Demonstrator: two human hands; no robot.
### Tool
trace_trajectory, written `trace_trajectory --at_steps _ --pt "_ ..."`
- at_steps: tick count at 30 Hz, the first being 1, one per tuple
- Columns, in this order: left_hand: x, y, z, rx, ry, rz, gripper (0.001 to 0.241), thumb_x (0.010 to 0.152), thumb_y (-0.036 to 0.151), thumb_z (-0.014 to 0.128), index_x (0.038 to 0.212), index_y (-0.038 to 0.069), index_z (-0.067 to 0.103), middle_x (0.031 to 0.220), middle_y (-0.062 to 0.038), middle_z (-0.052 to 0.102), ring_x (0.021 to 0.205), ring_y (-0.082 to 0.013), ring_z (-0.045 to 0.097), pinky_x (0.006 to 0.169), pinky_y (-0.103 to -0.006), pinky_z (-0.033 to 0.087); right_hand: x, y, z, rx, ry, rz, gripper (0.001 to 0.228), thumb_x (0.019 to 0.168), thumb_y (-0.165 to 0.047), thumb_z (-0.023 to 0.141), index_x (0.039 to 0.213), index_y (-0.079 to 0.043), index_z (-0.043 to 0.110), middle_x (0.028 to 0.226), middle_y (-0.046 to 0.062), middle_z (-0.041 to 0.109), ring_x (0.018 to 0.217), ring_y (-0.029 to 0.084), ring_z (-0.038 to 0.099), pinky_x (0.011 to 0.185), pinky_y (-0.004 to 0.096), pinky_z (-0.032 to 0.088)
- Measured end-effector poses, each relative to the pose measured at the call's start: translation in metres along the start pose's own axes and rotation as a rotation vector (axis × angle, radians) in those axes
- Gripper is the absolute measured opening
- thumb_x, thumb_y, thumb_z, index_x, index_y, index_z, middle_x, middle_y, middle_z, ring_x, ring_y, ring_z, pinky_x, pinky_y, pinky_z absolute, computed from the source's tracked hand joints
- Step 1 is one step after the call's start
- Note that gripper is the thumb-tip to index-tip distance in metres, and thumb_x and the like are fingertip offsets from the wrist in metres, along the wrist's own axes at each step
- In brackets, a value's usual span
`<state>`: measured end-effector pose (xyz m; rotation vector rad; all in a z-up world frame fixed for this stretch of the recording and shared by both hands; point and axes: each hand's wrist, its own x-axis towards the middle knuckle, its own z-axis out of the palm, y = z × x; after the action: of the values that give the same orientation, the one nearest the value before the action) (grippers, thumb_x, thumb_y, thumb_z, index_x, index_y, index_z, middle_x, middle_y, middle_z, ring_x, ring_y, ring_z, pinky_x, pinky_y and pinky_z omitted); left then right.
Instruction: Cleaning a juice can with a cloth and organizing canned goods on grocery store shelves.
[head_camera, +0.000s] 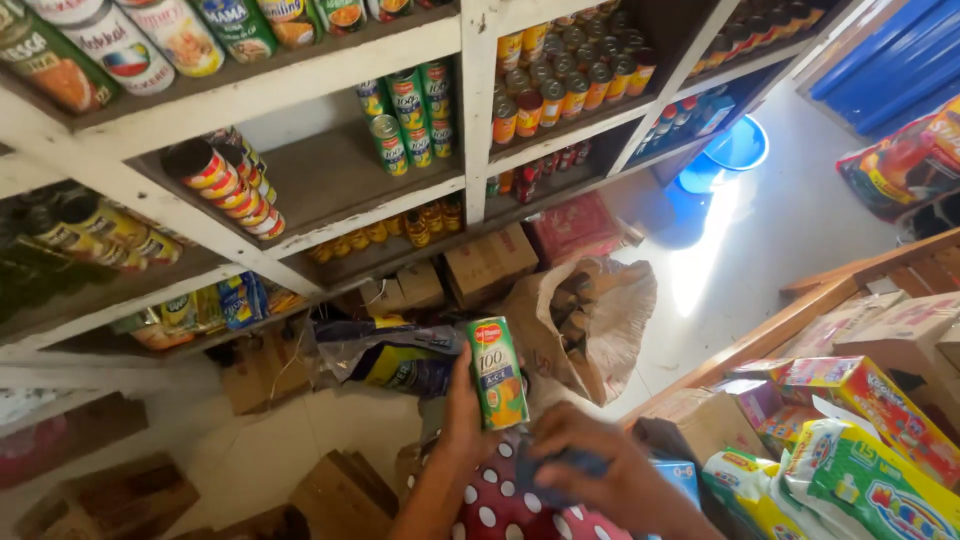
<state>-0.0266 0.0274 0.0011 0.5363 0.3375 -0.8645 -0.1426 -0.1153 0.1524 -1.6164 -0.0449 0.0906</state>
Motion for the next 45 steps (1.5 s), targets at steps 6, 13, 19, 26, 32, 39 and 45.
trace_trajectory --at_steps 6,13,19,26,32,39,45 --pt "-0.008 -0.007 0.015 -0.019 -0.206 -0.147 0.06 0.099 0.055 0.055 0.132 0.006 0.063 0.113 -0.009 0.074 0.087 -0.0169 0.071 0.075 -0.0324 0.057 0.036 0.02 -0.025 0.533 0.311 -0.406 0.068 0.107 -0.063 0.047 0.134 -0.003 0.06 0.166 0.019 0.03 0.153 0.039 0.029 0.119 0.052 0.031" --pt "0.003 -0.029 -0.03 0.014 -0.144 0.021 0.052 0.103 0.04 0.046 0.142 0.006 0.052 0.126 -0.007 0.064 0.104 -0.0163 0.063 0.09 -0.0322 0.052 0.024 0.053 0.034 -0.434 0.187 -0.254 0.008 0.085 -0.011 0.075 0.089 -0.004 0.075 0.152 0.015 0.053 0.154 0.038 0.028 0.118 0.052 0.033" --pt "-0.011 -0.023 -0.004 0.319 -0.01 0.064 0.042 0.107 0.044 0.044 0.116 0.01 0.068 0.102 -0.001 0.063 0.088 -0.0095 0.054 0.079 -0.0298 0.044 0.044 0.069 0.011 -0.513 0.414 -0.168 0.043 0.087 -0.011 0.073 0.127 0.001 0.061 0.163 0.009 0.041 0.152 0.031 0.041 0.115 0.04 0.042" --pt "-0.013 -0.011 0.011 0.256 0.243 0.019 0.062 0.096 0.049 0.051 0.134 0.002 0.065 0.122 -0.011 0.068 0.099 -0.0176 0.062 0.086 -0.0315 0.049 0.012 0.062 0.031 -0.587 0.229 -0.137 0.06 0.093 -0.024 0.07 0.144 0.001 0.052 0.167 0.023 0.024 0.156 0.041 0.022 0.117 0.047 0.034" --pt "-0.017 -0.024 0.008 0.401 0.117 -0.126 0.049 0.102 0.046 0.046 0.127 0.008 0.065 0.107 -0.009 0.069 0.085 -0.0164 0.061 0.073 -0.031 0.049 0.039 0.091 -0.018 -0.423 0.446 0.103 0.052 0.099 -0.033 0.056 0.146 -0.013 0.053 0.145 0.013 0.051 0.125 0.03 0.042 0.103 0.041 0.041" --pt "-0.019 0.003 0.03 0.223 -0.164 0.003 0.058 0.102 0.049 0.044 0.137 0.006 0.058 0.124 -0.007 0.068 0.077 -0.0126 0.061 0.067 -0.0335 0.056 0.038 0.101 -0.065 1.039 0.773 0.242 0.059 0.109 -0.043 0.039 0.133 0.009 0.054 0.13 0.022 0.062 0.11 0.031 0.06 0.102 0.046 0.047" --pt "-0.014 -0.007 0.013 0.271 -0.056 -0.139 0.058 0.097 0.051 0.055 0.125 0.001 0.062 0.095 -0.013 0.071 0.071 -0.0201 0.067 0.066 -0.0349 0.056 0.024 0.12 -0.045 1.164 0.453 0.254 0.074 0.107 -0.056 0.033 0.136 0.008 0.057 0.131 0.024 0.065 0.113 0.033 0.064 0.104 0.048 0.048"
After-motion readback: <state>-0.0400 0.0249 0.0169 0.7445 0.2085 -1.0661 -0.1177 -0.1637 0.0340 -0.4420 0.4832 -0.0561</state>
